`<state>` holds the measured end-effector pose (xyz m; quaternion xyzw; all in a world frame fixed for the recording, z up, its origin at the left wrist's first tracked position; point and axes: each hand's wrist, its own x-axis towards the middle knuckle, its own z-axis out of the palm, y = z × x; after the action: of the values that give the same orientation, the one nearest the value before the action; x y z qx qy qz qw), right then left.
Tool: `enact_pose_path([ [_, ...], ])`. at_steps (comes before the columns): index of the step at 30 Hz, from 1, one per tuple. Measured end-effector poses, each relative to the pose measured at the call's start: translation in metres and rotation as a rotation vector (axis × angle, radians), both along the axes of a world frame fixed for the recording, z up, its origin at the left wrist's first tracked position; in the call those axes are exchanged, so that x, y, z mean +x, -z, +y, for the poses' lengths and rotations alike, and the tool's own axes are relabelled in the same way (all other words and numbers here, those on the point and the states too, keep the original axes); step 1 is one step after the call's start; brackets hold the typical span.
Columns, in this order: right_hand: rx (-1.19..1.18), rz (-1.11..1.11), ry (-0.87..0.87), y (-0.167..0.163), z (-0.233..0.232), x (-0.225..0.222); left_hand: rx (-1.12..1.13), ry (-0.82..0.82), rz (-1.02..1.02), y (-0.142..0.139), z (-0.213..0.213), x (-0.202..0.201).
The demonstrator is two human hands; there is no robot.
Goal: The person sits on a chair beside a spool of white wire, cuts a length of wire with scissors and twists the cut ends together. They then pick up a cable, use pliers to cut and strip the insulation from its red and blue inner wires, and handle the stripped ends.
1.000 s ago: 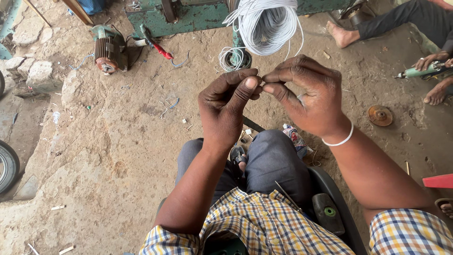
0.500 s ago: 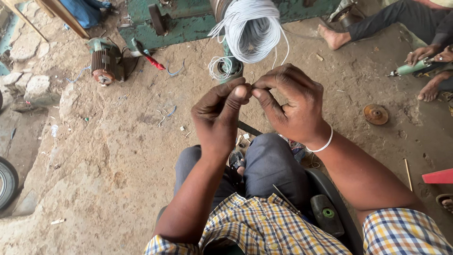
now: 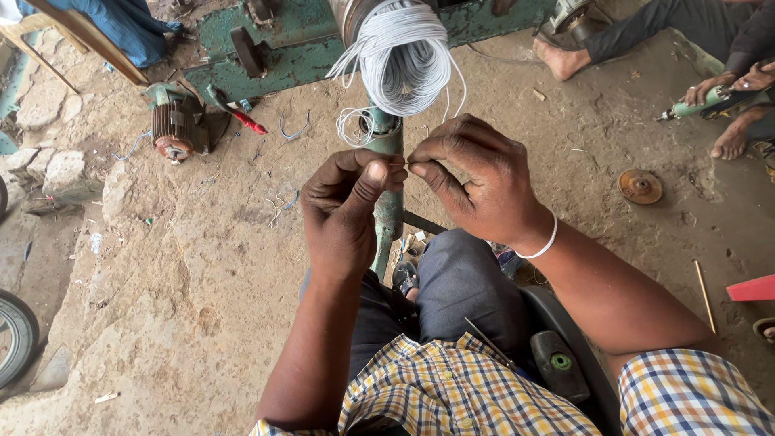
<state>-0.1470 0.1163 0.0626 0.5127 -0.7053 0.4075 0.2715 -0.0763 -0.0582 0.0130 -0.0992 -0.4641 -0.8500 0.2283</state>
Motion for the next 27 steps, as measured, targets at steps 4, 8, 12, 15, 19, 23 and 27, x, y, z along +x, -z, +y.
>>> enact_pose_path([
  [4,0.000,-0.013,-0.012,0.000,0.001,-0.001,-0.007,0.000,0.009,0.001,0.001,0.001],
  [8,-0.003,-0.018,-0.018,0.001,0.002,-0.002,-0.102,-0.130,0.015,0.001,0.006,0.002],
  [12,-0.004,-0.014,-0.016,0.001,0.002,-0.003,-0.179,-0.222,0.044,0.000,0.014,0.002],
  [15,-0.010,-0.021,-0.017,0.000,0.002,-0.003,-0.205,-0.269,0.030,-0.001,0.016,0.001],
  [19,-0.014,-0.022,-0.010,0.000,0.003,-0.003,-0.229,-0.305,0.047,-0.002,0.017,-0.001],
  [23,-0.005,-0.018,-0.010,0.001,0.003,-0.004,-0.221,-0.315,0.063,0.000,0.019,-0.001],
  [27,-0.009,0.002,-0.010,0.002,0.004,-0.004,-0.211,-0.321,0.091,0.002,0.020,0.000],
])
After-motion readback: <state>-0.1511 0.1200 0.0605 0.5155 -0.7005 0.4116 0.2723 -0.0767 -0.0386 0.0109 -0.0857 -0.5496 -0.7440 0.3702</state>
